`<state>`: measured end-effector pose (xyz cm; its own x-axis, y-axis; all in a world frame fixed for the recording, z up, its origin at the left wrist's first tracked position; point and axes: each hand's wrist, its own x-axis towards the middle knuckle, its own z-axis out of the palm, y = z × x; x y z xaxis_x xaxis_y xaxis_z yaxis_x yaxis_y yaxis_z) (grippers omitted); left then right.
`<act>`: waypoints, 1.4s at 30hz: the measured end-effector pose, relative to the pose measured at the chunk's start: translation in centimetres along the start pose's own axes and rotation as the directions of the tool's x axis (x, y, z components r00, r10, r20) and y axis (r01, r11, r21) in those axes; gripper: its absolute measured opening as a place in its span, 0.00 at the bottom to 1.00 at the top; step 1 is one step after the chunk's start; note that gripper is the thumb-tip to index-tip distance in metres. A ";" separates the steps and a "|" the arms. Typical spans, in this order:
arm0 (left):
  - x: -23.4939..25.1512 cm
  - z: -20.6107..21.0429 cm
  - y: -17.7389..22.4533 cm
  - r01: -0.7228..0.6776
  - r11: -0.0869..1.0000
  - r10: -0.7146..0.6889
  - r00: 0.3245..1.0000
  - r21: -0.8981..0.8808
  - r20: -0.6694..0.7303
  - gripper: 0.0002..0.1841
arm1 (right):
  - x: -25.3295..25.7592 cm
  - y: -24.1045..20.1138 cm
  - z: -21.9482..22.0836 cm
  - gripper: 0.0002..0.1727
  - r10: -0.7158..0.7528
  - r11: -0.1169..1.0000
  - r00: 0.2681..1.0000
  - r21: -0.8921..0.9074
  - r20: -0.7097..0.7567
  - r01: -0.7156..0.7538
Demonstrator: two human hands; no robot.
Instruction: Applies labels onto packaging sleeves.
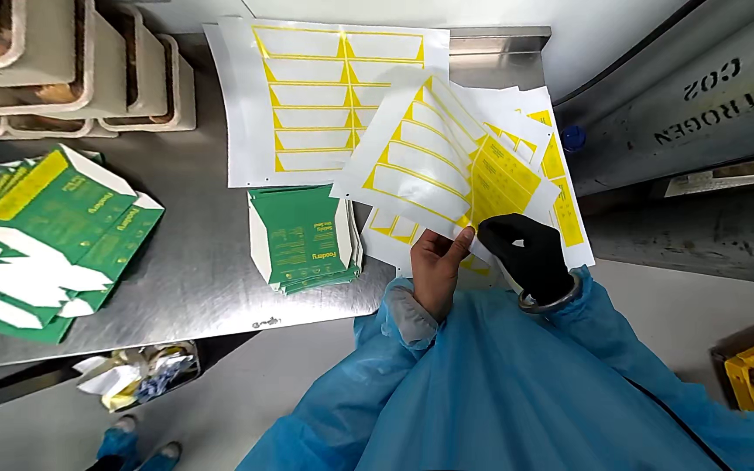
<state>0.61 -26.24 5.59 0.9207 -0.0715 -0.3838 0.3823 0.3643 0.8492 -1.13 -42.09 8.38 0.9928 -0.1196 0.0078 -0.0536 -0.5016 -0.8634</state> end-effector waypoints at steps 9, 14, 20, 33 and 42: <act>-0.6 0.6 0.5 0.109 0.990 -0.111 0.993 -0.084 -0.024 0.10 | 0.3 0.4 0.5 0.05 -0.116 0.981 0.992 -0.161 -0.056 0.106; 0.0 0.6 -0.2 0.068 0.989 -0.071 0.997 -0.132 -0.013 0.11 | 1.0 1.0 0.3 0.06 -0.035 0.998 0.997 -0.058 -0.063 0.032; 0.0 0.4 -0.2 0.048 0.995 -0.046 0.999 -0.083 0.026 0.13 | 0.9 0.6 0.5 0.05 0.081 0.997 0.994 -0.005 -0.071 -0.081; -1.5 0.6 -1.8 -0.043 0.996 0.044 0.999 -0.072 0.007 0.17 | 0.0 1.9 -6.0 0.11 0.094 0.995 0.982 -0.026 -0.164 -0.099; -1.4 2.8 -4.5 -0.112 0.981 0.122 0.991 -0.156 0.055 0.14 | -1.2 2.5 -1.9 0.08 0.146 0.989 0.943 0.027 -0.299 -0.144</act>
<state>-2.20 -30.40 3.33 0.9634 -0.0776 -0.2567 0.2596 0.5105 0.8198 -2.61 -44.82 7.18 0.8964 -0.4422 0.0325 -0.1936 -0.4562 -0.8686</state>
